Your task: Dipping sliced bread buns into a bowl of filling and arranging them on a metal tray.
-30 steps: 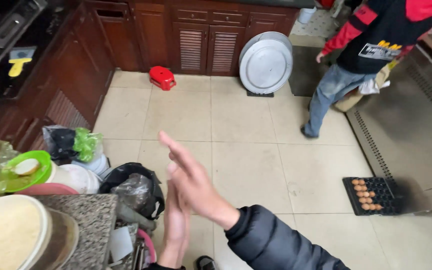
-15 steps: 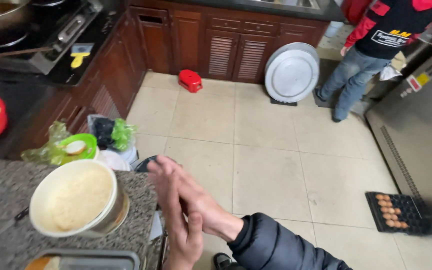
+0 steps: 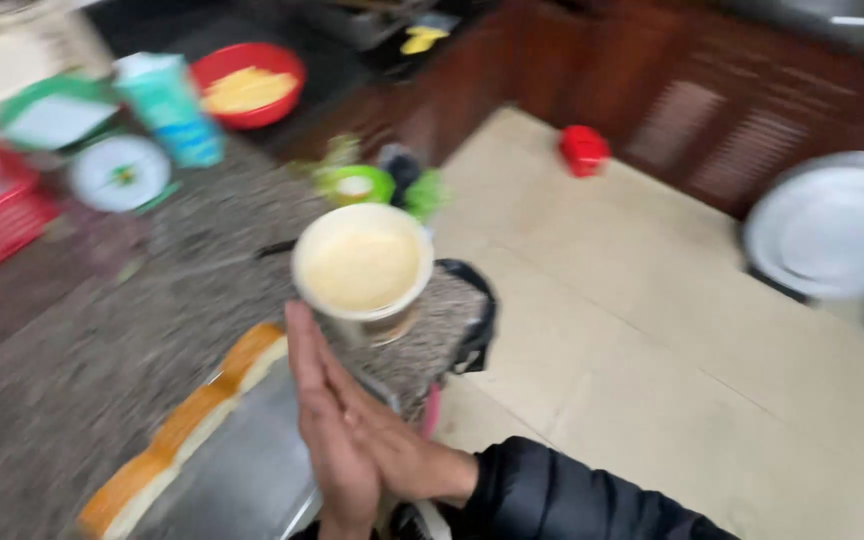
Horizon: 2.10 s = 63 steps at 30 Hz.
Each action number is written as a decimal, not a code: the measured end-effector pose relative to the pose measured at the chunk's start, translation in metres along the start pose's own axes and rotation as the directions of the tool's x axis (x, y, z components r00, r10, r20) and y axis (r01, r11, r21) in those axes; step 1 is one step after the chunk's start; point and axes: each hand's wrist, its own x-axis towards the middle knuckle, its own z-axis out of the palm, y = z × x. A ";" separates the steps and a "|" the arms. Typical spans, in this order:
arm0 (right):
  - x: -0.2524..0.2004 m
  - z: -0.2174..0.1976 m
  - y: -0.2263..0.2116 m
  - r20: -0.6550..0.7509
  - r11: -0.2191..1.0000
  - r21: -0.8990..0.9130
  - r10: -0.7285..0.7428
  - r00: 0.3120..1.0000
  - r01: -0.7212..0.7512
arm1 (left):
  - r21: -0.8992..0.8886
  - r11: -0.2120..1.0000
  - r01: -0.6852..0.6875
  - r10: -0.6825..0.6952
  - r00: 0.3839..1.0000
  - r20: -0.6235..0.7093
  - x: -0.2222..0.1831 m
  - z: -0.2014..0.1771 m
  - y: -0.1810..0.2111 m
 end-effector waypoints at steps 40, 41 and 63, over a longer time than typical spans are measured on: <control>0.065 0.050 0.049 0.452 0.405 0.376 0.705 0.546 -0.834 | -0.506 0.846 0.169 -0.474 -0.195 -0.858 -0.145 -0.283 -0.112; 0.069 0.056 0.035 0.395 0.376 0.323 0.781 0.485 -0.869 | -0.576 0.806 0.136 -0.553 -0.175 -0.815 -0.144 -0.298 -0.129; 0.048 0.066 0.043 0.142 0.294 0.384 0.918 0.371 -0.875 | -0.561 0.820 -0.113 -0.522 -0.551 -0.651 -0.008 -0.351 -0.139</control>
